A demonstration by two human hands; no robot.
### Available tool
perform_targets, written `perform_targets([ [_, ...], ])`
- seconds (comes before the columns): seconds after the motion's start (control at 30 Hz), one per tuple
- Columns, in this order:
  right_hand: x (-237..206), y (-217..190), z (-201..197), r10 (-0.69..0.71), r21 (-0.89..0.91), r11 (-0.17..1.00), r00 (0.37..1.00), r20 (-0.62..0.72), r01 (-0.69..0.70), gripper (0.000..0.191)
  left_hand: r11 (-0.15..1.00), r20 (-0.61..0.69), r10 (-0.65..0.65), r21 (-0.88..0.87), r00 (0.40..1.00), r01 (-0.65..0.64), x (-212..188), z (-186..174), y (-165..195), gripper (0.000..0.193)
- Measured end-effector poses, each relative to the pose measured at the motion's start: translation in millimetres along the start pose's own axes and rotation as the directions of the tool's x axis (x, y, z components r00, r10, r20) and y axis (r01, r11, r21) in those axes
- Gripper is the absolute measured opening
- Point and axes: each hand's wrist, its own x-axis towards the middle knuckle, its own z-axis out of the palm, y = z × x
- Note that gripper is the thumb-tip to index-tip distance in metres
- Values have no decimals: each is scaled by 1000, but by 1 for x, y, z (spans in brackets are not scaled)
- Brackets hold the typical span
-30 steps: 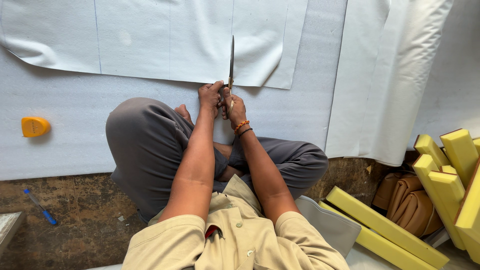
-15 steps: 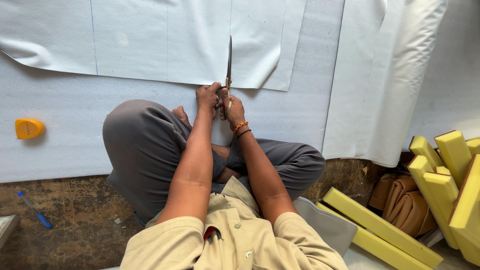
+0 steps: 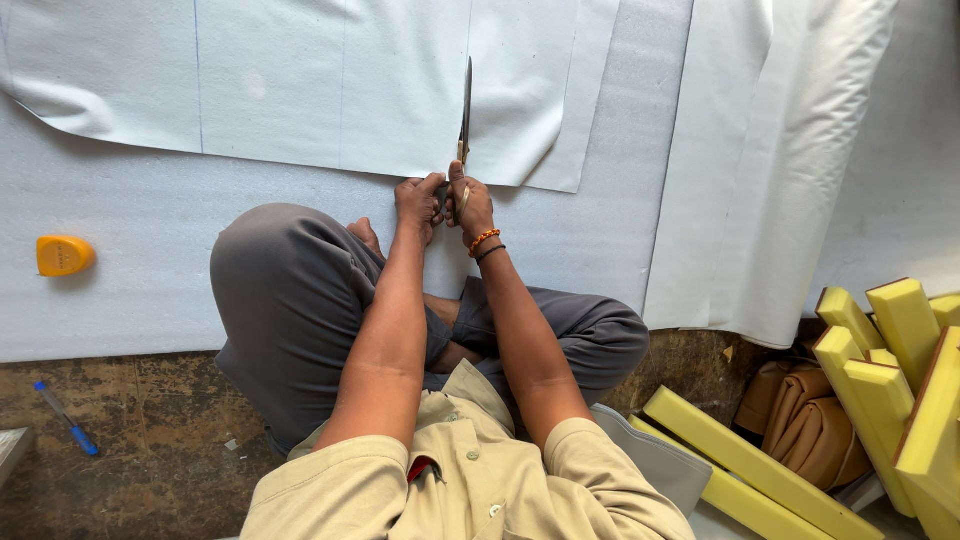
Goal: The person sits on the workshop floor and cuts a large white fabric sheet along marked guide lines using scissors, holding the material flat with one hand while cutting with the other, and repositions the fabric between cuts.
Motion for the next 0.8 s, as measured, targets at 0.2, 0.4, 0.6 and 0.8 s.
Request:
perform_targets([
  [0.2, -4, 2, -1, -27, -75, 997, 999, -29, 25, 64, 1000, -42, -4, 19, 999, 5, 5, 2, -2, 21],
  [0.4, 3, -9, -1, 9, -31, 999, 1000, 2, -9, 68, 1000, -43, -16, 4, 999, 16, 6, 2, -2, 19],
  [0.6, 21, -31, -1, -6, 5, 1000, 999, 43, 5, 69, 1000, -69, -13, -29, 998, 11, 8, 2, -2, 26],
  [0.8, 28, -36, -1, -44, 19, 999, 998, 35, 43, 66, 1000, -52, -18, -21, 999, 17, 10, 1, -6, 20],
])
